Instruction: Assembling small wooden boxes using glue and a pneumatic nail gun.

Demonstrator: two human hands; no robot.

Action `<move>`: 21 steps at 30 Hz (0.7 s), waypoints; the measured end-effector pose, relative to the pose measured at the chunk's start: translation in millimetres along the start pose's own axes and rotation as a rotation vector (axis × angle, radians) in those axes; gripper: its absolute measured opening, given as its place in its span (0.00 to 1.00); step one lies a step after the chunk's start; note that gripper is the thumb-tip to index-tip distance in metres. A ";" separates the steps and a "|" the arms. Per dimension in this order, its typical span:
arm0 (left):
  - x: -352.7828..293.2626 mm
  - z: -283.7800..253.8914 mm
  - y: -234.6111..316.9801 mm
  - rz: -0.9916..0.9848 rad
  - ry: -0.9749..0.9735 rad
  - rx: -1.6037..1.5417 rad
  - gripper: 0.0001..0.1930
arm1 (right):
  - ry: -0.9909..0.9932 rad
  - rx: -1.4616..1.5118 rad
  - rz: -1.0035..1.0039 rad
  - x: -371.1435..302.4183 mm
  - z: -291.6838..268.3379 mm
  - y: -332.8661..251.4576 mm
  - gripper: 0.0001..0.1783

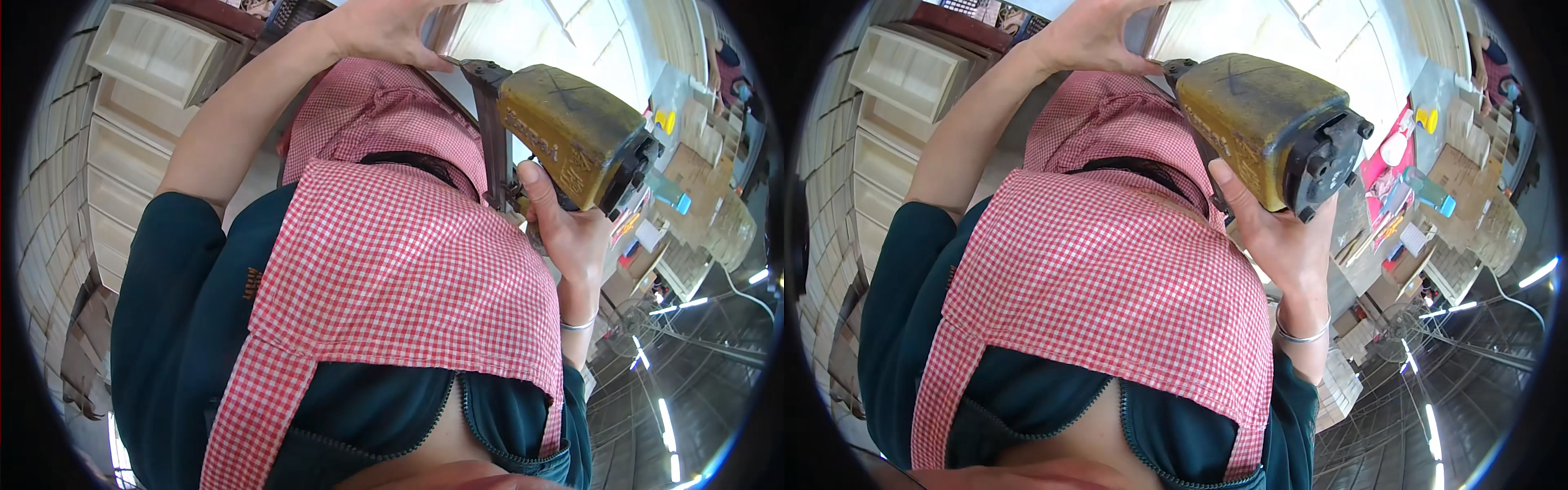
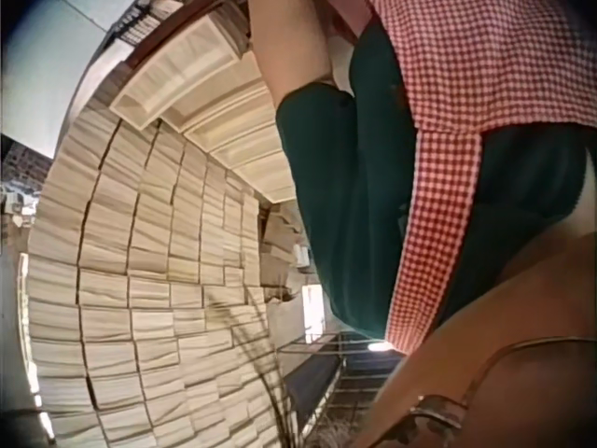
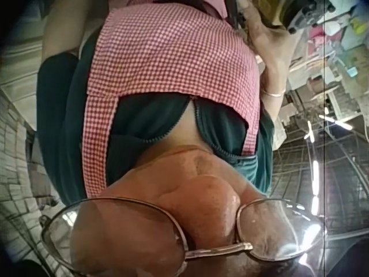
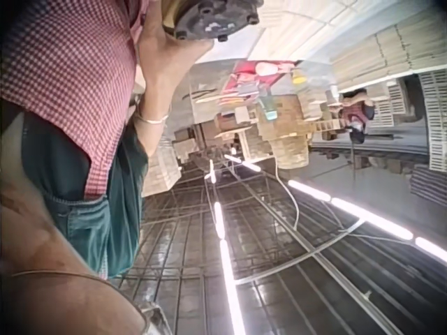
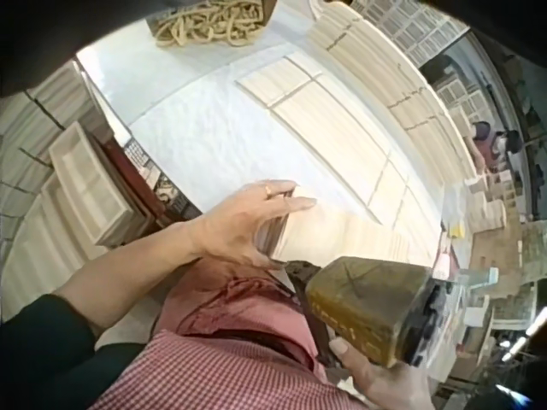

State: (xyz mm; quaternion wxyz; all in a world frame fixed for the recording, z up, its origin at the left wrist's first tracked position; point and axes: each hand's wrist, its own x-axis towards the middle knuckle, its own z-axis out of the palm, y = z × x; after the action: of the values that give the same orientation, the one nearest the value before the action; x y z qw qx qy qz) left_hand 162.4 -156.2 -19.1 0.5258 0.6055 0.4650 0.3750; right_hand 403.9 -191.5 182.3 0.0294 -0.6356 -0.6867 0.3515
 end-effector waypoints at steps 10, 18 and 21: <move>12.2 6.9 -17.3 0.355 0.122 -0.121 0.48 | -0.008 0.025 0.070 2.6 6.9 -3.7 0.30; 7.4 -5.0 1.5 0.162 0.059 0.315 0.60 | 0.016 0.018 0.125 2.7 8.9 -6.9 0.29; 2.5 -6.0 9.1 0.152 0.091 0.404 0.63 | 0.024 0.016 0.070 7.1 4.4 -11.6 0.29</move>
State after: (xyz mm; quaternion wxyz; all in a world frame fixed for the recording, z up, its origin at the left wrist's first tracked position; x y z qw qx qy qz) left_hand 159.0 -152.2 -9.2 0.3427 0.7144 0.5069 0.3396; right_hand 390.5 -186.5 182.2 0.0304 -0.6632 -0.6607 0.3504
